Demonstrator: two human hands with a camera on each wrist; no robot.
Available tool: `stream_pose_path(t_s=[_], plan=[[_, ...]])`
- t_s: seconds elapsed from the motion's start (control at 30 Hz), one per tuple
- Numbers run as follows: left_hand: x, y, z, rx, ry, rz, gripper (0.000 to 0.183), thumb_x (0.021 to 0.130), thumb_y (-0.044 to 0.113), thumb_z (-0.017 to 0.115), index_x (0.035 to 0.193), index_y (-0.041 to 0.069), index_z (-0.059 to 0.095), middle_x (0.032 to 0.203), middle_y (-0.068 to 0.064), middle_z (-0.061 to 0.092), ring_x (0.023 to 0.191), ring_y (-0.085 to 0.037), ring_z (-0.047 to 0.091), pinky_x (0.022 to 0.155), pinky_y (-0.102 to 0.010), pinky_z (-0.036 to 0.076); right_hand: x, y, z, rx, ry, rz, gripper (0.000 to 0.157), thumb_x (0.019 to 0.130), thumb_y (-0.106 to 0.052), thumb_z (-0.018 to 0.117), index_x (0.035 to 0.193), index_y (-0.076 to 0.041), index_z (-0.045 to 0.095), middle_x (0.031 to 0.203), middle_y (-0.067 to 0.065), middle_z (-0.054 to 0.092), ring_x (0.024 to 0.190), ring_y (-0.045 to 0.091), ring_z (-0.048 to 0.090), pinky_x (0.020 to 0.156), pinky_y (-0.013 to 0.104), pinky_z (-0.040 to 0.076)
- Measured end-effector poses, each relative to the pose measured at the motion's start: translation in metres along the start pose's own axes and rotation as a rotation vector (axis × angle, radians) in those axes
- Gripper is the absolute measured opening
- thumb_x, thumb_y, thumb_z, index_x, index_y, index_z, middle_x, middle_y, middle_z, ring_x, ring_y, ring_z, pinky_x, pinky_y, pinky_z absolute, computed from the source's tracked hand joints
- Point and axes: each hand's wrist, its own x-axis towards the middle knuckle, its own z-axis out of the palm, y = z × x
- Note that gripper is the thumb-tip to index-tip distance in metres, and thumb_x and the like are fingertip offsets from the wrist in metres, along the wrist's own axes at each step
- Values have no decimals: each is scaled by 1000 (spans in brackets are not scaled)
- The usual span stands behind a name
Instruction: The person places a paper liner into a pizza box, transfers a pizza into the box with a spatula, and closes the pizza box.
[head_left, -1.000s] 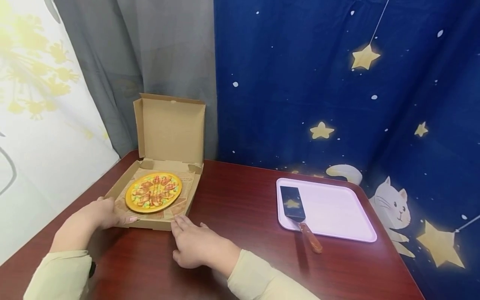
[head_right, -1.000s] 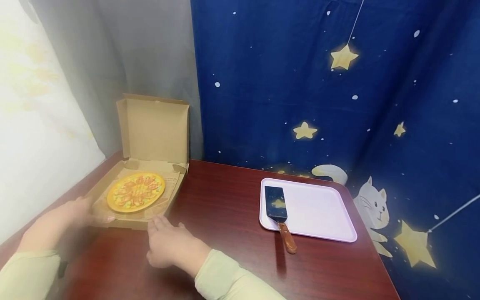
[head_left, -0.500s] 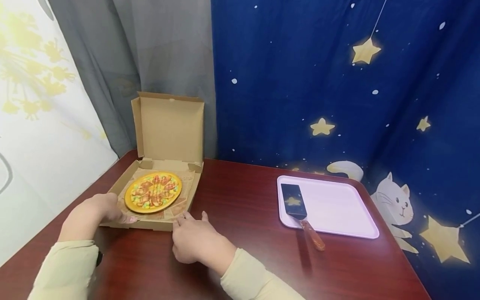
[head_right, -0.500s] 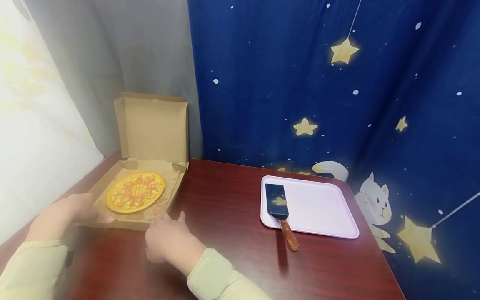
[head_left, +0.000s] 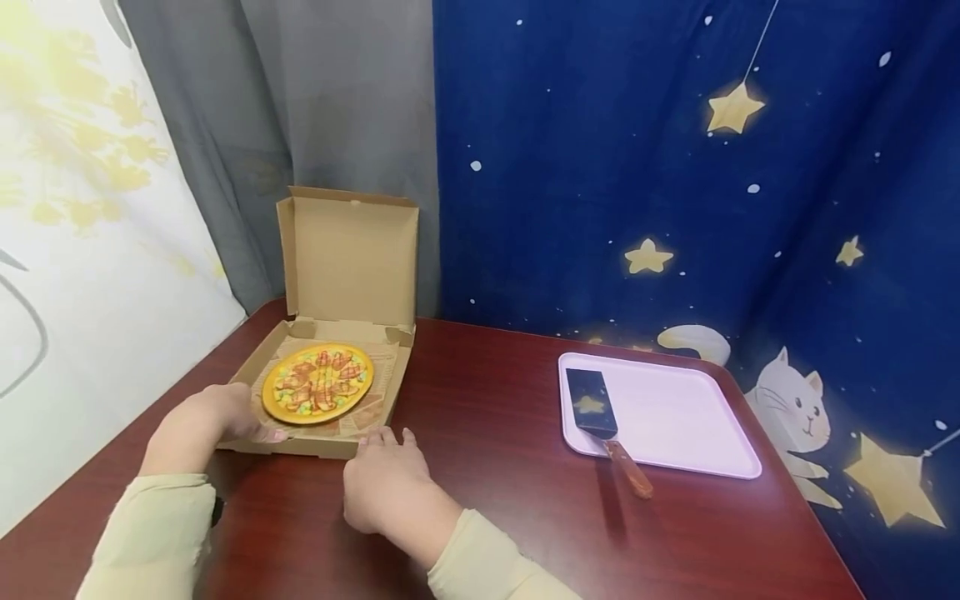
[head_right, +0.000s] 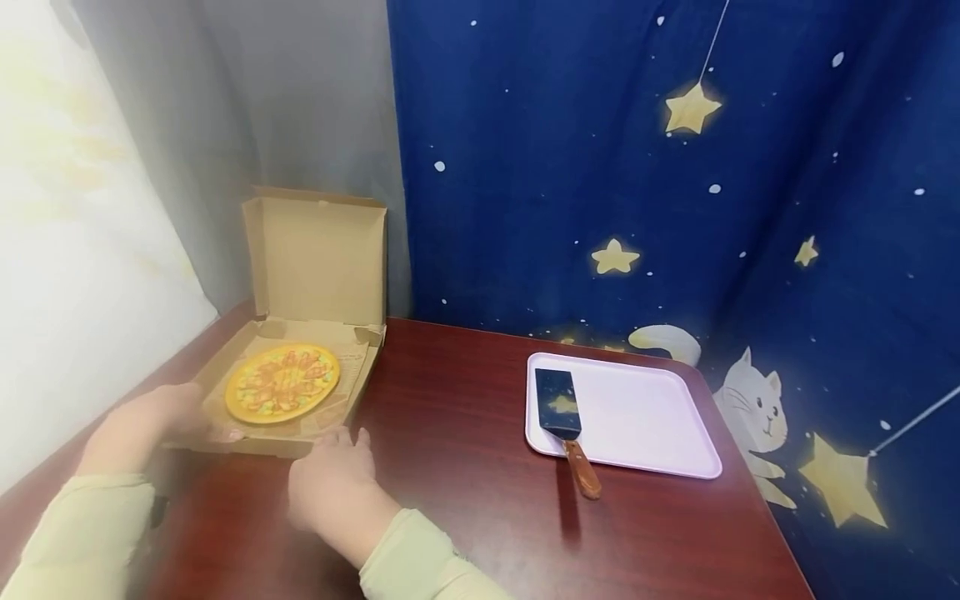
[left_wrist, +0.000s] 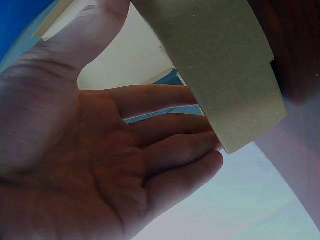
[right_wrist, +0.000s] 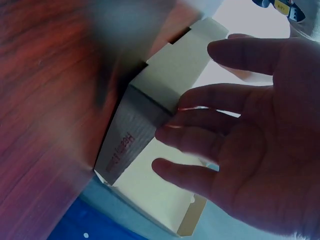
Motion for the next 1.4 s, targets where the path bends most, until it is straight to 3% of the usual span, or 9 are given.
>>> stream_pose_path(t_s=[0.13,0.27,0.3,0.47,0.53,0.63,0.8,1.0,1.4], plan=[[2,7,0,10,4,6,100,81,61,86,124,-24,57,121,-44,62,105,-48,64,98,-64,56,-1,8,1,40,9,-14,42,101,-49,61,141,-37,66,164,-15,47,159,8,35,131,39,31],[6,7,3,9,1,4,100,81,60,87,124,-24,57,121,-44,62,107,-49,64,98,-64,55,-3,10,3,33,14,-18,42,101,-51,60,139,-35,68,161,-12,50,157,9,38,131,37,31],[12,3,6,10,-2,8,101,80,63,86,125,-24,57,121,-43,62,107,-49,64,98,-64,56,-3,11,2,32,14,-18,43,101,-51,60,139,-34,68,161,-11,51,157,10,38,131,38,31],[69,-33,33,19,10,-37,118,65,82,85,131,-13,62,125,-35,67,113,-47,63,98,-61,56,-6,17,-1,52,5,-25,36,100,-48,64,132,-34,73,158,-15,54,155,7,41,132,39,29],[76,-36,37,16,12,-52,122,61,84,85,133,-11,62,127,-34,67,115,-48,63,98,-60,56,-6,20,-2,69,11,-31,28,99,-43,66,123,-34,77,154,-18,57,152,5,44,132,40,30],[52,-17,25,-10,-9,-40,117,68,79,85,133,-15,59,128,-38,63,113,-50,63,97,-62,56,-7,23,-3,78,17,-34,21,97,-38,68,115,-34,79,152,-20,59,151,5,46,132,41,30],[14,15,7,-38,-8,-60,114,71,70,89,132,-19,54,126,-44,60,109,-51,63,95,-67,55,-10,23,-2,49,13,-34,33,98,-40,66,130,-33,75,158,-14,56,155,9,43,132,40,31],[6,22,4,-42,-11,-81,121,64,73,92,137,-16,54,131,-43,59,112,-51,62,94,-65,55,-13,24,-2,38,16,-30,34,97,-41,68,129,-32,75,156,-14,58,153,9,45,131,39,33],[-10,41,3,-38,-4,-67,108,78,63,88,139,-19,51,135,-47,54,113,-52,61,97,-67,54,-20,32,-4,26,21,-35,35,97,-39,68,129,-28,76,153,-11,61,152,10,48,131,41,32]])
